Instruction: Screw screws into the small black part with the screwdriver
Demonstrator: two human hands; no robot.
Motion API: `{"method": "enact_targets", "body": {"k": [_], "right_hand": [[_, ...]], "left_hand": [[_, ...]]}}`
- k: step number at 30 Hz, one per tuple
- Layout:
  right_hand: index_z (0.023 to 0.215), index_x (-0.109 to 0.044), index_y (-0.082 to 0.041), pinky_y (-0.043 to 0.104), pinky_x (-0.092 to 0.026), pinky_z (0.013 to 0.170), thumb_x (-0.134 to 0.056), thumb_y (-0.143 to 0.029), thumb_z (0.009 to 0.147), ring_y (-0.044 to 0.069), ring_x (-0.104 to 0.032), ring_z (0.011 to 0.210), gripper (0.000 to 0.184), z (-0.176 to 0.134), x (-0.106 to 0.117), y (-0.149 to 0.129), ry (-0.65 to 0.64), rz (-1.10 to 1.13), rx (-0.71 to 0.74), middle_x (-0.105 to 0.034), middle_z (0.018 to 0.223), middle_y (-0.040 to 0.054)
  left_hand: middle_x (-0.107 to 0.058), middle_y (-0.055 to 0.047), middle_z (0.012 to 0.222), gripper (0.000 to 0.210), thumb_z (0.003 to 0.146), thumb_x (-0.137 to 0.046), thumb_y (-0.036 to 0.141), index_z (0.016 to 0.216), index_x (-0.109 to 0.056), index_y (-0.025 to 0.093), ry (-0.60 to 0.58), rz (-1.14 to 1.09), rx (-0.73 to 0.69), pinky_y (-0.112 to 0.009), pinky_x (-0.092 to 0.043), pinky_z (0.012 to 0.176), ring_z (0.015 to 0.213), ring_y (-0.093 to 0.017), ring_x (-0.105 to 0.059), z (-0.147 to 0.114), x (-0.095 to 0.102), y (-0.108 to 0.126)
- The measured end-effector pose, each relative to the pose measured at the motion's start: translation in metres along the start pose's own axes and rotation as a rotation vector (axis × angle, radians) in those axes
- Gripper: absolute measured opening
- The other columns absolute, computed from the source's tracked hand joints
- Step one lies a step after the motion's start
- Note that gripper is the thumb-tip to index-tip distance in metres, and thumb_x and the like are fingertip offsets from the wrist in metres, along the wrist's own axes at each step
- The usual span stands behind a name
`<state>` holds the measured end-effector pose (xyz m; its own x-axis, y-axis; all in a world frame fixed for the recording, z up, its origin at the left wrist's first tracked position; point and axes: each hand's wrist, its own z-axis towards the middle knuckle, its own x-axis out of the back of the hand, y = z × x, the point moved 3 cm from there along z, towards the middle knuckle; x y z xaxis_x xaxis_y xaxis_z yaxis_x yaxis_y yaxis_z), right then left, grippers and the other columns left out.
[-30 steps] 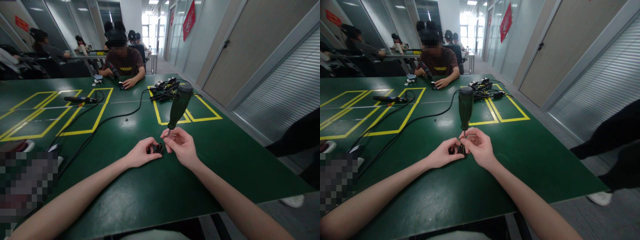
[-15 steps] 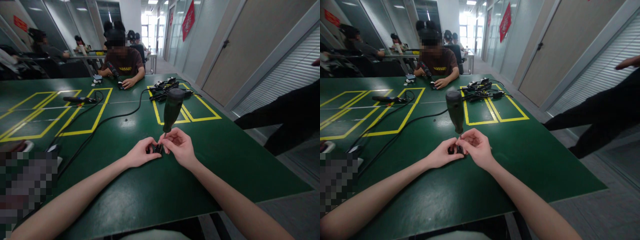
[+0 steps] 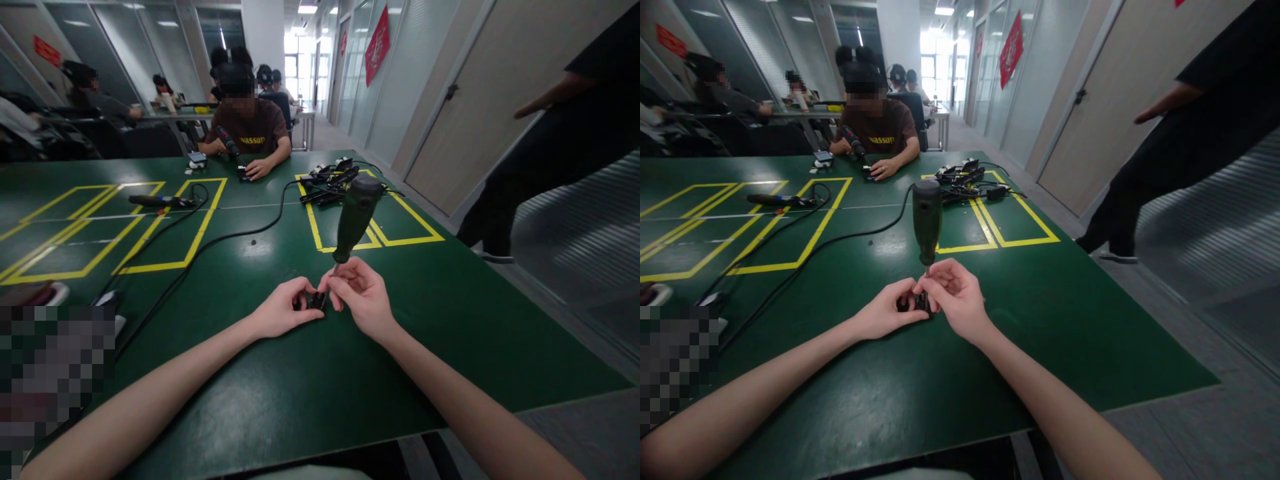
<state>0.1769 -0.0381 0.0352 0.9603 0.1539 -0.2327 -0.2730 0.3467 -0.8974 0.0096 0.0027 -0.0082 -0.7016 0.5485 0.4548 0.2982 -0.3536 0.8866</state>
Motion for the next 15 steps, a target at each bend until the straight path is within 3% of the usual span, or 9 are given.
{"method": "enact_targets", "body": {"k": [6, 9, 15], "right_hand": [[0.096, -0.069, -0.019, 0.021, -0.048, 0.044, -0.074, -0.049, 0.093, 0.006, -0.055, 0.045, 0.031, -0.0004, 0.0006, 0.0024, -0.012, -0.015, 0.003, -0.073, 0.081, 0.0013], [0.106, -0.066, -0.021, 0.021, -0.048, 0.043, -0.074, -0.05, 0.093, 0.006, -0.054, 0.044, 0.033, 0.0002, 0.0006, 0.0045, -0.006, -0.013, 0.011, -0.073, 0.08, -0.0002], [0.092, -0.061, -0.021, 0.021, -0.048, 0.044, -0.077, -0.047, 0.091, 0.006, -0.053, 0.044, 0.031, 0.001, 0.0015, 0.0038, 0.0, -0.032, 0.011, -0.073, 0.076, -0.0006]], "left_hand": [[-0.06, 0.003, 0.08, 0.034, 0.084, -0.08, 0.043, 0.097, -0.061, 0.018, -0.007, 0.031, -0.005, -0.026, -0.044, 0.065, 0.068, -0.013, -0.055, -0.0001, 0.0001, -0.0008], [-0.059, 0.003, 0.078, 0.034, 0.083, -0.081, 0.044, 0.096, -0.061, 0.019, 0.002, 0.041, -0.005, -0.026, -0.044, 0.065, 0.068, -0.013, -0.055, 0.0, -0.0001, -0.0009], [-0.059, 0.003, 0.079, 0.034, 0.082, -0.082, 0.041, 0.095, -0.061, 0.018, 0.004, 0.026, -0.01, -0.026, -0.043, 0.065, 0.068, -0.013, -0.055, 0.0003, -0.0001, -0.0018]]}}
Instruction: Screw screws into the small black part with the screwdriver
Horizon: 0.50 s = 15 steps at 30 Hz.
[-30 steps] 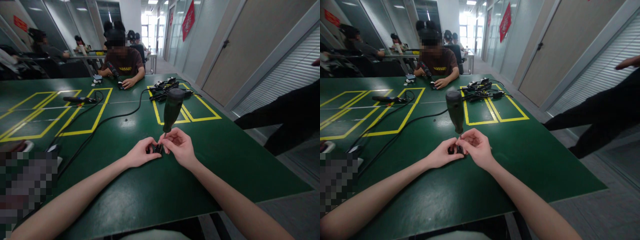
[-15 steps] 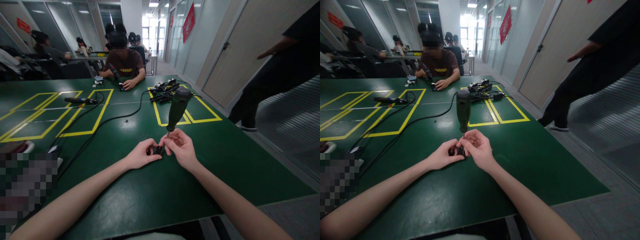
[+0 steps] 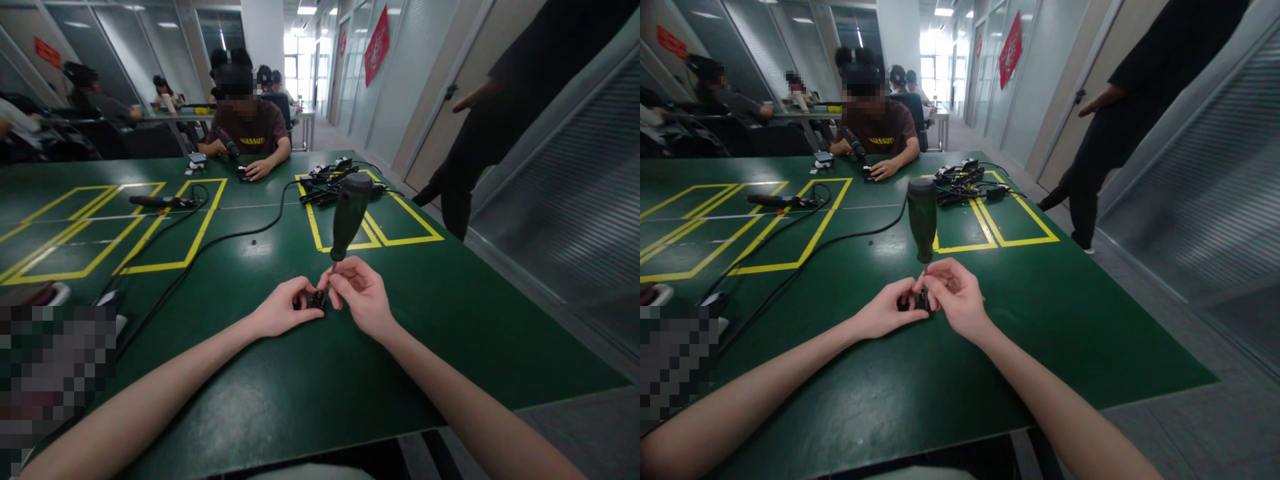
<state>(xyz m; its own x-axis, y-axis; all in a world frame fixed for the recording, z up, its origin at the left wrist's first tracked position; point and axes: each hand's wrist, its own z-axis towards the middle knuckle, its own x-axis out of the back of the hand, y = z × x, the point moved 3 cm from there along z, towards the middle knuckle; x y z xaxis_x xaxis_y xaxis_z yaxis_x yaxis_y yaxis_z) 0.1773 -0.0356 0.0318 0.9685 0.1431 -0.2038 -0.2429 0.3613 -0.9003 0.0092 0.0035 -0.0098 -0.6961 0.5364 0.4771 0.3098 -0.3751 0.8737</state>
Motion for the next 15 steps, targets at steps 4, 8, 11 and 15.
{"method": "enact_targets", "body": {"k": [4, 8, 11, 15], "right_hand": [[0.094, -0.066, -0.019, 0.021, -0.048, 0.044, -0.074, -0.049, 0.093, 0.006, -0.055, 0.045, 0.031, -0.0006, -0.0009, -0.002, -0.007, -0.004, -0.003, -0.073, 0.077, 0.0007], [0.1, -0.065, -0.02, 0.021, -0.048, 0.044, -0.074, -0.056, 0.091, 0.007, -0.055, 0.043, 0.038, -0.0012, -0.0028, -0.003, -0.014, 0.014, 0.001, -0.074, 0.074, -0.0003], [0.094, -0.061, -0.021, 0.02, -0.047, 0.044, -0.08, -0.05, 0.088, 0.006, -0.054, 0.043, 0.035, -0.0012, -0.0022, -0.0026, -0.004, 0.021, 0.002, -0.074, 0.072, -0.0017], [0.088, -0.061, -0.02, 0.021, -0.048, 0.044, -0.08, -0.045, 0.089, 0.005, -0.054, 0.044, 0.031, -0.0005, 0.0008, -0.0015, 0.012, 0.013, 0.002, -0.076, 0.079, 0.0006]], "left_hand": [[-0.059, 0.003, 0.079, 0.033, 0.083, -0.081, 0.04, 0.094, -0.061, 0.018, -0.007, -0.011, -0.006, -0.026, -0.044, 0.065, 0.068, -0.013, -0.055, 0.0006, 0.0004, 0.0004], [-0.06, 0.003, 0.078, 0.035, 0.083, -0.081, 0.044, 0.093, -0.059, 0.019, -0.002, -0.009, -0.004, -0.026, -0.045, 0.065, 0.067, -0.012, -0.053, 0.0004, 0.0007, 0.0015], [-0.06, 0.003, 0.077, 0.036, 0.082, -0.081, 0.046, 0.093, -0.059, 0.019, -0.002, 0.0, 0.004, -0.025, -0.044, 0.064, 0.067, -0.013, -0.053, 0.0002, 0.0006, 0.001], [-0.059, 0.003, 0.078, 0.035, 0.082, -0.082, 0.044, 0.095, -0.061, 0.019, -0.002, 0.0, -0.001, -0.025, -0.044, 0.064, 0.068, -0.013, -0.054, 0.0004, 0.0003, -0.0002]]}}
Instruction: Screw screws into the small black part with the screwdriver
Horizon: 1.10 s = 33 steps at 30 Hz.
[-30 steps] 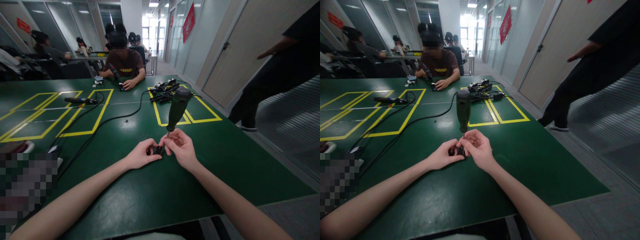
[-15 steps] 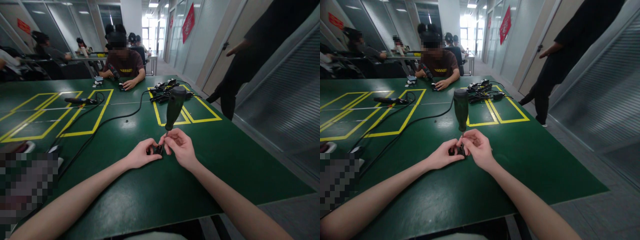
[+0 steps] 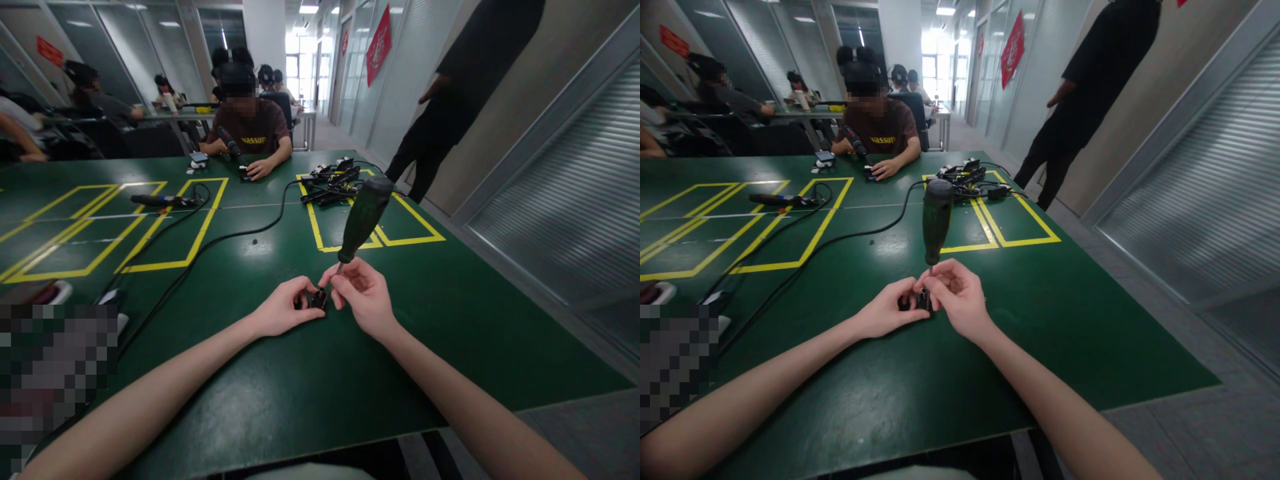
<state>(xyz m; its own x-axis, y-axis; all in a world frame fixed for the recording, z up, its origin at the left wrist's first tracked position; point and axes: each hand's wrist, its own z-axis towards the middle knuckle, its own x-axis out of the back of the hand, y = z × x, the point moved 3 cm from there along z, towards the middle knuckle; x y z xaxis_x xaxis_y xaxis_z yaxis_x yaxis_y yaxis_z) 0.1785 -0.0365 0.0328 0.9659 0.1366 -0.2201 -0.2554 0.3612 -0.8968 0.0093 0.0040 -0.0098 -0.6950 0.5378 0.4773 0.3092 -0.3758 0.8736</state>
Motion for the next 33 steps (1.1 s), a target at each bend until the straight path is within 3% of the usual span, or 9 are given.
{"method": "enact_targets", "body": {"k": [8, 14, 23, 28, 33], "right_hand": [[0.098, -0.07, -0.02, 0.021, -0.048, 0.043, -0.079, -0.049, 0.088, 0.006, -0.054, 0.044, 0.033, 0.0, -0.0018, -0.0009, -0.004, -0.001, -0.007, -0.075, 0.079, 0.0012], [0.084, -0.061, -0.021, 0.02, -0.047, 0.042, -0.082, -0.047, 0.086, 0.006, -0.052, 0.042, 0.034, -0.0007, -0.0017, -0.003, 0.006, -0.003, -0.01, -0.075, 0.073, 0.0001], [0.099, -0.071, -0.019, 0.024, -0.049, 0.044, -0.078, -0.053, 0.088, 0.007, -0.054, 0.044, 0.036, -0.0005, -0.001, -0.003, -0.026, -0.043, -0.036, -0.078, 0.08, 0.0038], [0.09, -0.068, -0.02, 0.024, -0.049, 0.044, -0.079, -0.05, 0.088, 0.007, -0.053, 0.044, 0.032, 0.0, -0.0005, -0.0023, -0.011, -0.056, -0.033, -0.076, 0.076, 0.0024], [0.089, -0.073, -0.019, 0.024, -0.047, 0.044, -0.077, -0.047, 0.09, 0.006, -0.053, 0.045, 0.029, -0.0007, 0.0016, -0.0015, -0.01, -0.067, -0.013, -0.074, 0.087, 0.0041]], "left_hand": [[-0.058, 0.003, 0.078, 0.035, 0.082, -0.082, 0.043, 0.095, -0.061, 0.018, -0.009, -0.019, 0.012, -0.025, -0.042, 0.064, 0.068, -0.013, -0.054, 0.001, -0.0009, -0.0011], [-0.057, 0.004, 0.077, 0.036, 0.081, -0.082, 0.044, 0.092, -0.058, 0.019, -0.004, -0.022, 0.02, -0.025, -0.042, 0.064, 0.067, -0.012, -0.053, 0.0006, -0.0013, -0.0009], [-0.061, 0.002, 0.081, 0.035, 0.083, -0.08, 0.045, 0.095, -0.061, 0.018, -0.016, -0.002, 0.006, -0.026, -0.043, 0.065, 0.069, -0.013, -0.055, 0.001, -0.001, 0.0026], [-0.06, 0.002, 0.081, 0.035, 0.082, -0.081, 0.044, 0.095, -0.062, 0.018, -0.009, -0.01, 0.011, -0.026, -0.043, 0.065, 0.069, -0.013, -0.054, 0.0004, 0.0001, 0.0009], [-0.06, 0.002, 0.082, 0.034, 0.083, -0.081, 0.043, 0.096, -0.062, 0.018, -0.017, 0.0, 0.015, -0.026, -0.043, 0.065, 0.069, -0.013, -0.055, 0.0007, -0.0001, 0.0028]]}}
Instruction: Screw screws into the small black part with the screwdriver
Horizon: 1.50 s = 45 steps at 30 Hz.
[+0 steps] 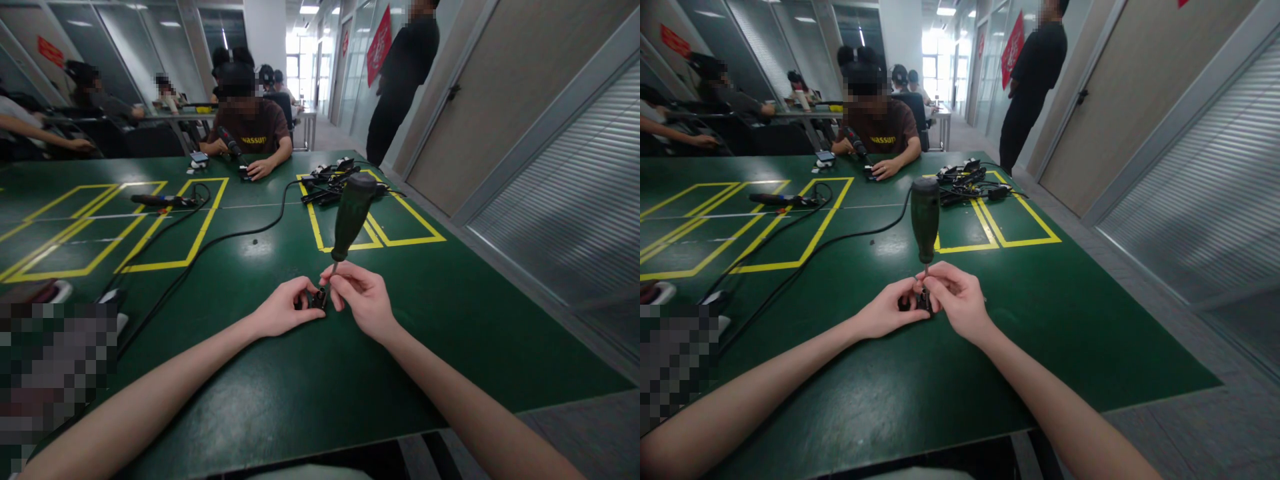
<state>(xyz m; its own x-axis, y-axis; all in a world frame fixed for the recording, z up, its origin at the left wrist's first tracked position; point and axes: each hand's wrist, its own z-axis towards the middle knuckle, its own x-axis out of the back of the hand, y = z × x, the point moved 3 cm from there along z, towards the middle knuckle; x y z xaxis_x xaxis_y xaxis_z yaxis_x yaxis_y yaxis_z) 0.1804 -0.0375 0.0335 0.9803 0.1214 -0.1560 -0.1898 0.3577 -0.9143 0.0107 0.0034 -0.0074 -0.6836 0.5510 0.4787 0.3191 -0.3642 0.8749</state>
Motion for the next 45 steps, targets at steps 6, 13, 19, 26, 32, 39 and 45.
{"method": "enact_targets", "body": {"k": [6, 13, 19, 26, 32, 39, 45], "right_hand": [[0.103, -0.072, -0.021, 0.023, -0.046, 0.043, -0.074, -0.045, 0.093, 0.005, -0.053, 0.045, 0.026, -0.0011, 0.0013, 0.0024, -0.002, 0.016, 0.012, -0.071, 0.088, 0.0018], [0.101, -0.061, -0.022, 0.021, -0.045, 0.042, -0.072, -0.05, 0.094, 0.006, -0.054, 0.043, 0.031, -0.0006, -0.0037, 0.0009, -0.011, 0.041, 0.007, -0.072, 0.077, -0.0008], [0.096, -0.063, -0.021, 0.022, -0.046, 0.043, -0.077, -0.051, 0.09, 0.006, -0.053, 0.043, 0.034, -0.0018, -0.0047, 0.0002, -0.023, 0.021, 0.0, -0.071, 0.077, -0.0003], [0.09, -0.068, -0.02, 0.024, -0.047, 0.045, -0.079, -0.049, 0.088, 0.007, -0.054, 0.045, 0.031, -0.002, -0.0037, -0.0019, -0.031, 0.007, -0.001, -0.07, 0.075, 0.0002], [0.093, -0.072, -0.019, 0.024, -0.046, 0.042, -0.078, -0.05, 0.09, 0.007, -0.054, 0.042, 0.031, -0.0025, -0.0017, -0.0006, -0.03, 0.013, -0.004, -0.072, 0.076, 0.0012], [0.09, -0.069, -0.02, 0.024, -0.047, 0.04, -0.082, -0.045, 0.087, 0.008, -0.055, 0.04, 0.028, -0.0035, 0.0007, 0.0022, -0.013, 0.026, -0.012, -0.073, 0.072, 0.0001], [0.089, -0.071, -0.02, 0.025, -0.049, 0.042, -0.08, -0.045, 0.089, 0.009, -0.057, 0.042, 0.027, -0.0033, 0.001, 0.0007, -0.018, 0.008, -0.019, -0.074, 0.072, 0.0012]], "left_hand": [[-0.059, 0.003, 0.079, 0.035, 0.082, -0.082, 0.042, 0.096, -0.062, 0.018, 0.011, -0.009, -0.004, -0.026, -0.043, 0.064, 0.068, -0.013, -0.054, 0.0, -0.001, -0.0007], [-0.058, 0.005, 0.076, 0.033, 0.081, -0.083, 0.039, 0.093, -0.06, 0.018, 0.022, -0.019, -0.011, -0.026, -0.043, 0.064, 0.066, -0.012, -0.053, 0.0007, -0.0012, -0.0019], [-0.06, 0.003, 0.079, 0.034, 0.083, -0.082, 0.041, 0.096, -0.061, 0.018, 0.017, -0.008, -0.01, -0.026, -0.044, 0.065, 0.068, -0.013, -0.055, 0.0, -0.0007, -0.0016], [-0.06, 0.002, 0.08, 0.034, 0.083, -0.081, 0.043, 0.096, -0.062, 0.018, 0.013, -0.015, -0.017, -0.026, -0.043, 0.064, 0.068, -0.013, -0.054, 0.0006, -0.0018, -0.0018], [-0.06, 0.003, 0.077, 0.036, 0.084, -0.081, 0.044, 0.096, -0.06, 0.018, 0.006, -0.032, -0.028, -0.025, -0.044, 0.063, 0.066, -0.012, -0.055, 0.0007, -0.0033, 0.0], [-0.058, 0.005, 0.072, 0.039, 0.08, -0.083, 0.046, 0.09, -0.057, 0.019, 0.023, -0.052, -0.005, -0.026, -0.043, 0.063, 0.064, -0.012, -0.054, 0.0, -0.0032, 0.0014], [-0.057, 0.006, 0.073, 0.037, 0.08, -0.083, 0.043, 0.089, -0.055, 0.019, 0.022, -0.081, -0.027, -0.025, -0.041, 0.062, 0.063, -0.012, -0.053, 0.0004, -0.0028, 0.0022]]}}
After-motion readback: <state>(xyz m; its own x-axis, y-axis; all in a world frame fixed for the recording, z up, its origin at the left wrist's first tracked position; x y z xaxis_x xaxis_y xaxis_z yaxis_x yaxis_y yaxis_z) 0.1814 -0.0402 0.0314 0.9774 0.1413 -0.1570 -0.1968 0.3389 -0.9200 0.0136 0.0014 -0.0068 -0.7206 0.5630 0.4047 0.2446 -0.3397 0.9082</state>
